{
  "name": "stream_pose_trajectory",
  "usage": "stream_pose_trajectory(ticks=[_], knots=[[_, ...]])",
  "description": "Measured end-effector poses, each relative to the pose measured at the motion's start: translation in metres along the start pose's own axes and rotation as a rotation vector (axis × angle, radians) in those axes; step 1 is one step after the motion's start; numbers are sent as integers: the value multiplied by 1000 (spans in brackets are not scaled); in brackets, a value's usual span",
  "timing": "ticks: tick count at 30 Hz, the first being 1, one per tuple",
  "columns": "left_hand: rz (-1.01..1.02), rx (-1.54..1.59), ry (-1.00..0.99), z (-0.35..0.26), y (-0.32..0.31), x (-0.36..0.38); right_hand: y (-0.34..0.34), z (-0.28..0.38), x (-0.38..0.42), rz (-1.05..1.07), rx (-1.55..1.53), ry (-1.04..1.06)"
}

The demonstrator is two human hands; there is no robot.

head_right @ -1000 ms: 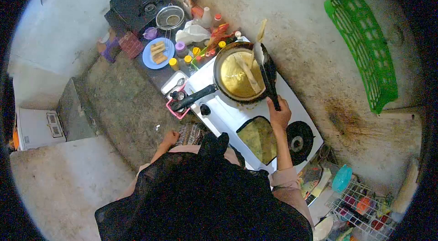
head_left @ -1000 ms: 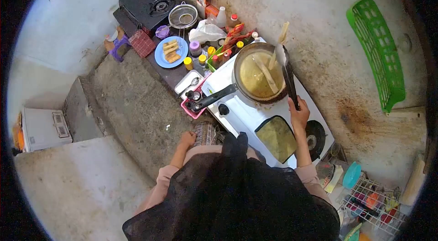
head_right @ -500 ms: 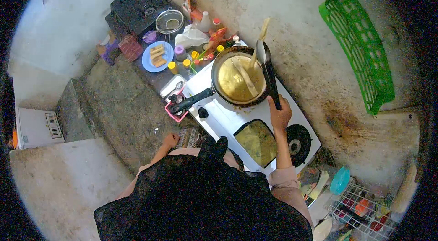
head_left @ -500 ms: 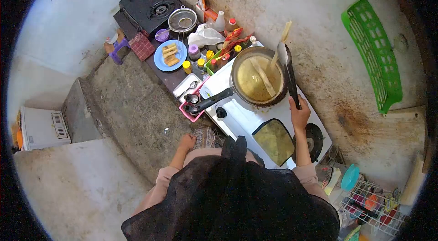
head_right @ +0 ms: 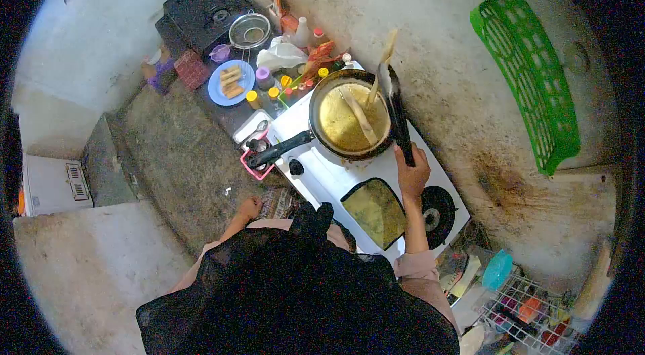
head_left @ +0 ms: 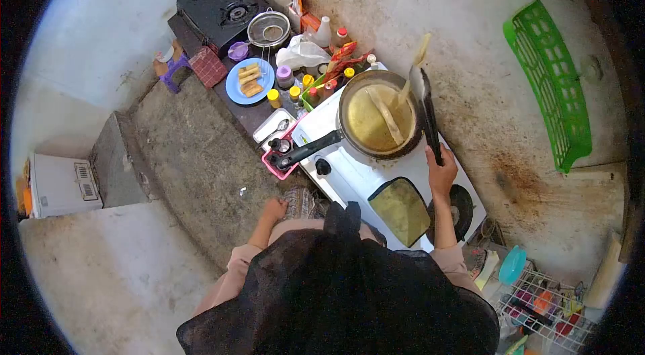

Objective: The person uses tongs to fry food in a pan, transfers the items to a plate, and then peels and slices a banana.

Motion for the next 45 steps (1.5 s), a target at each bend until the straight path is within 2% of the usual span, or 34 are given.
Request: stream_pose_trajectory(ticks=[3,9,15,17,22,24,28,31,37,38,45], knots=[[-73,38,13,-6,1,5,-4,-13,0,-2,38,0],[-10,-54,22,-35,22,16,-1,2,7,129,-22,-141],[-49,2,1,-32,21,12,-18,-22,11,-4,-42,-17],[8,3,-8,0,2,-8,-14,-8,10,5,-60,-72],[78,17,41,-6,9,-9,-20,-10,16,95,-99,-110],[94,-15,69,-12,14,-5,-22,-14,15,27,-78,-89],[88,-31,52,-11,14,-6,-16,2,17,-8,-80,-85],[41,-23,24,-13,16,-4,-17,8,20,118,-120,-150],[23,35,-7,-17,21,1,-17,11,21,46,-128,-81],[-2,36,-30,-16,21,2,-17,9,21,119,-144,-159],[14,-4,-33,-16,22,3,-14,13,24,84,-126,-196]])
Point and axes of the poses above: each hand's wrist, its own x-axis away from the middle knuckle, its own y-axis out of the back of the hand, z = x × y, the point moved 1 cm from there along -x, towards the middle knuckle, and after that the axes turned 6 degrees about -y, right-handed, at the moved point
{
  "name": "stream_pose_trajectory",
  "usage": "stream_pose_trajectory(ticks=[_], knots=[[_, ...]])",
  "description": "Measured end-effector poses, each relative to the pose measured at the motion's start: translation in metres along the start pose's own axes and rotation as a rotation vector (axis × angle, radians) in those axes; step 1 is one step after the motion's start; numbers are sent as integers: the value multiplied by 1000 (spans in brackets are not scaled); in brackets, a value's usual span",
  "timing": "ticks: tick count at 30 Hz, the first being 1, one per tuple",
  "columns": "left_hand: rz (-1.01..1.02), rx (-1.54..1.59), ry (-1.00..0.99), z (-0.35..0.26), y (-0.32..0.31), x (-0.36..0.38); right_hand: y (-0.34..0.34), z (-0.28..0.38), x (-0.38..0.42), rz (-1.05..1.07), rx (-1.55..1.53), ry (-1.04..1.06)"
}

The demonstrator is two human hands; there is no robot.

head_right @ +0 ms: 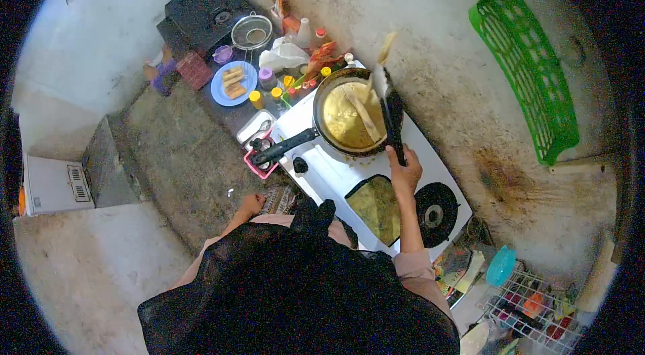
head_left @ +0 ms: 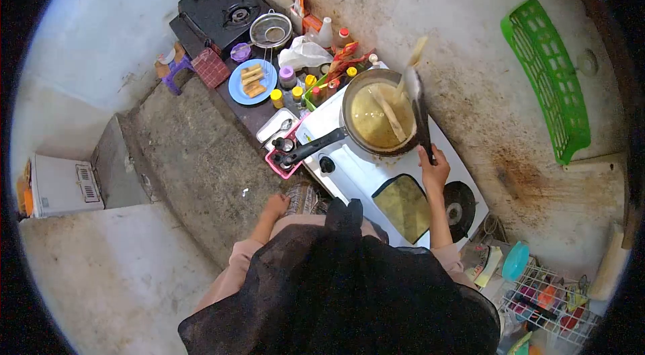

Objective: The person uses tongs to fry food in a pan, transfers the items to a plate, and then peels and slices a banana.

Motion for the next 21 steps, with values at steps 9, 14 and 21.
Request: stream_pose_trajectory(ticks=[9,14,21], knots=[[-34,-12,7,-9,3,-1,5,-5,-1,-26,50,142],[-22,-15,-11,-16,11,3,6,2,0,-2,46,145],[32,-47,23,3,-1,-7,0,-11,-3,34,106,88]])
Point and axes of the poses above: each hand's wrist, its own x-axis away from the middle knuckle, its own y-axis out of the back of the hand, z = x × y, the point moved 1 cm from there along -x, towards the middle knuckle, and after that the axes turned 6 degrees about -y, right-handed, at the moved point
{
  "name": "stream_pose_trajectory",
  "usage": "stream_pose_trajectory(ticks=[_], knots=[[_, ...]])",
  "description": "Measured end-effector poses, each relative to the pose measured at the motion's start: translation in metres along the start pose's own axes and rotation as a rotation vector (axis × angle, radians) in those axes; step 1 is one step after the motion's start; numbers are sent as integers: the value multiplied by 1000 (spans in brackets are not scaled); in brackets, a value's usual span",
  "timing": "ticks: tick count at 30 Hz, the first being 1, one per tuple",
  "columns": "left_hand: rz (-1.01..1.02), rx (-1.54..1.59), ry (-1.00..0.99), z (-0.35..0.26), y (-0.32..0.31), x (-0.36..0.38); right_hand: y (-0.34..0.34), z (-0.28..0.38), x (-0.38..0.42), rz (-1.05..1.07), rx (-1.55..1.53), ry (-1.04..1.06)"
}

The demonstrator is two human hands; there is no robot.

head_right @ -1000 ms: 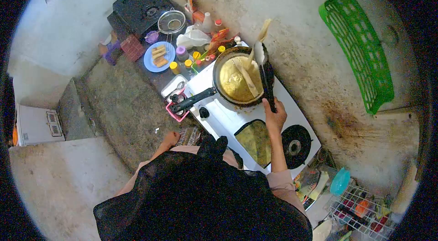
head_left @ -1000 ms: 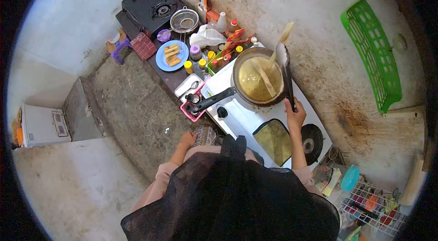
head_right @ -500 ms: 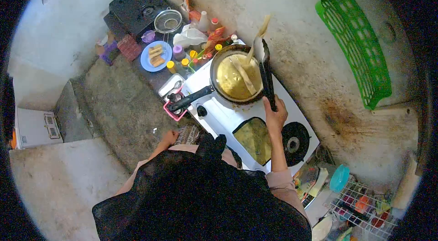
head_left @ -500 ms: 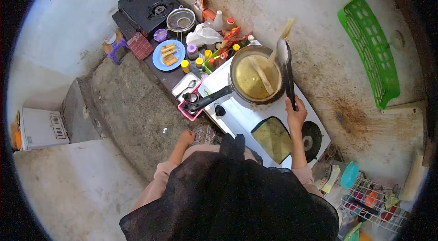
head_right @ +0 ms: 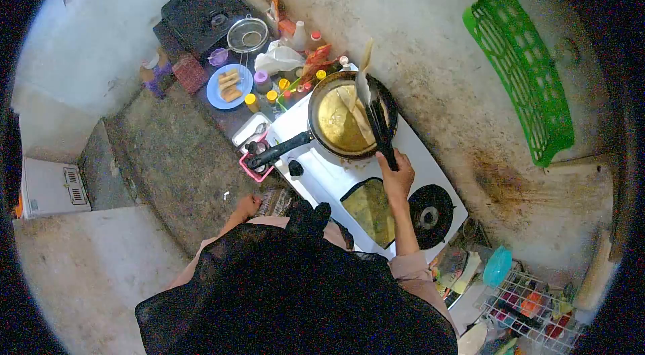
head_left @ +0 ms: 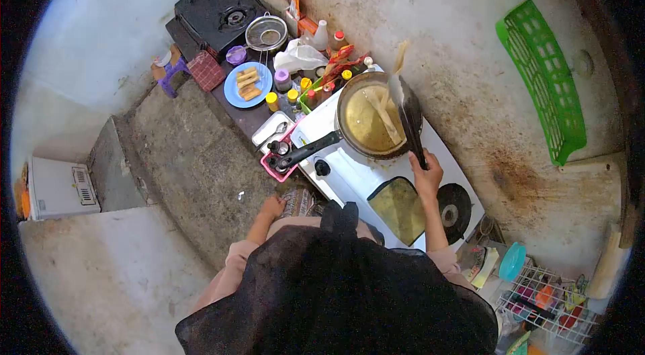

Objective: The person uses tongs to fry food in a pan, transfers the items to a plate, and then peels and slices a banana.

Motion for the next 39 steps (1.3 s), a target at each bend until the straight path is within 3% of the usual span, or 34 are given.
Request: stream_pose_trajectory(ticks=[5,9,16,19,24,27,30,33,36,39], knots=[[19,25,41,24,-21,-13,12,20,1,-56,-162,27],[-23,-56,44,10,-13,-7,8,10,1,-29,-12,-23],[-12,-11,69,-12,-4,0,11,-12,-5,-77,-33,-45],[-3,-34,33,-22,4,0,12,-15,-3,4,105,-78],[14,17,-3,-27,12,4,22,10,0,-18,-107,-123],[3,206,-65,-8,15,-14,7,-24,-6,-34,2,-41],[-64,549,42,13,19,-41,10,-17,-2,13,33,-32],[-218,844,91,-32,59,-29,18,0,0,22,-49,-23],[-153,1257,156,-46,76,-46,16,-1,1,28,-61,-34],[-145,1385,40,-88,102,-32,11,-14,-1,57,33,-31]])
Point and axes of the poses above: each hand's wrist, its own x-axis away from the middle knuckle, its own y-axis out of the back of the hand, z = x × y, the point moved 1 cm from there along -x, towards the middle knuckle, and after that the axes turned 6 degrees about -y, right-handed, at the moved point
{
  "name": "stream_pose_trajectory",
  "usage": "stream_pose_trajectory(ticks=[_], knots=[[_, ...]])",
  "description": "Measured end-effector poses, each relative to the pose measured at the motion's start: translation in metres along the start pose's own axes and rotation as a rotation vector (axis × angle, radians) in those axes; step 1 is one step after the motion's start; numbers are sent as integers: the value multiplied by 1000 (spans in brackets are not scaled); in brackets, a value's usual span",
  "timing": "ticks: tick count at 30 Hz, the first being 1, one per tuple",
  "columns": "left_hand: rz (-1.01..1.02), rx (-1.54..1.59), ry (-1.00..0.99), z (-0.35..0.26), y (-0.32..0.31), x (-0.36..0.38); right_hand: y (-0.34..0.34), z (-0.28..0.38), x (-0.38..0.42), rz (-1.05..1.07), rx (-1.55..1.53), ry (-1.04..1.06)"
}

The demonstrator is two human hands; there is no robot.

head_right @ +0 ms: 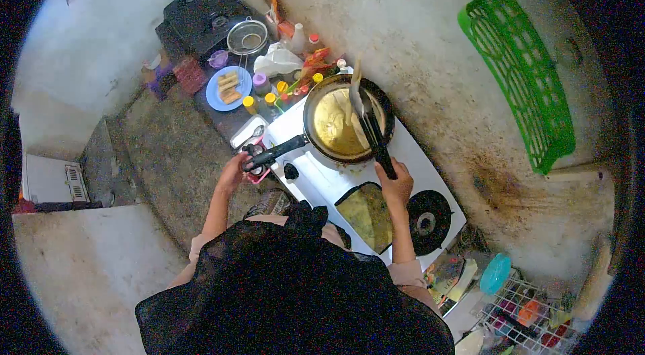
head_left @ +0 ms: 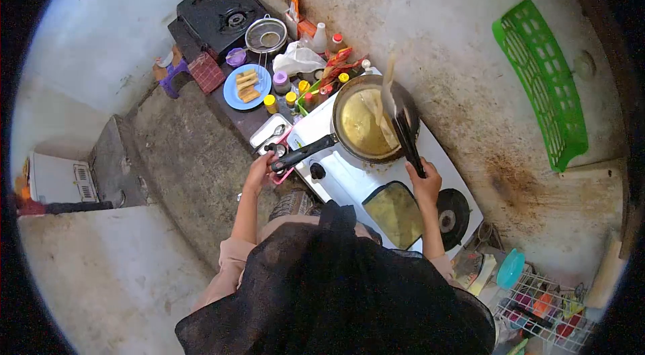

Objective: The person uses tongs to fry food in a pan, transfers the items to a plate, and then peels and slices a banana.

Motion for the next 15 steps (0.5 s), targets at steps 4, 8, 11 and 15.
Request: stream_pose_trajectory(ticks=[4,8,11,15], knots=[[51,76,-23,-27,-29,14,1,-3,2,-60,-104,-11],[168,-5,-56,-37,-40,21,-3,-6,3,6,-28,-98],[211,-108,-83,-38,-41,21,-7,-20,1,-12,32,-47],[271,-296,-112,-33,-36,16,11,15,13,9,-217,-126]])
Point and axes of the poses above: each hand's wrist, its own x-axis away from the middle knuckle, its own y-axis out of the back of the hand, z = x × y, the point moved 1 cm from there along -x, towards the middle knuckle, and after that the axes turned 6 degrees about -y, right-handed, at the moved point
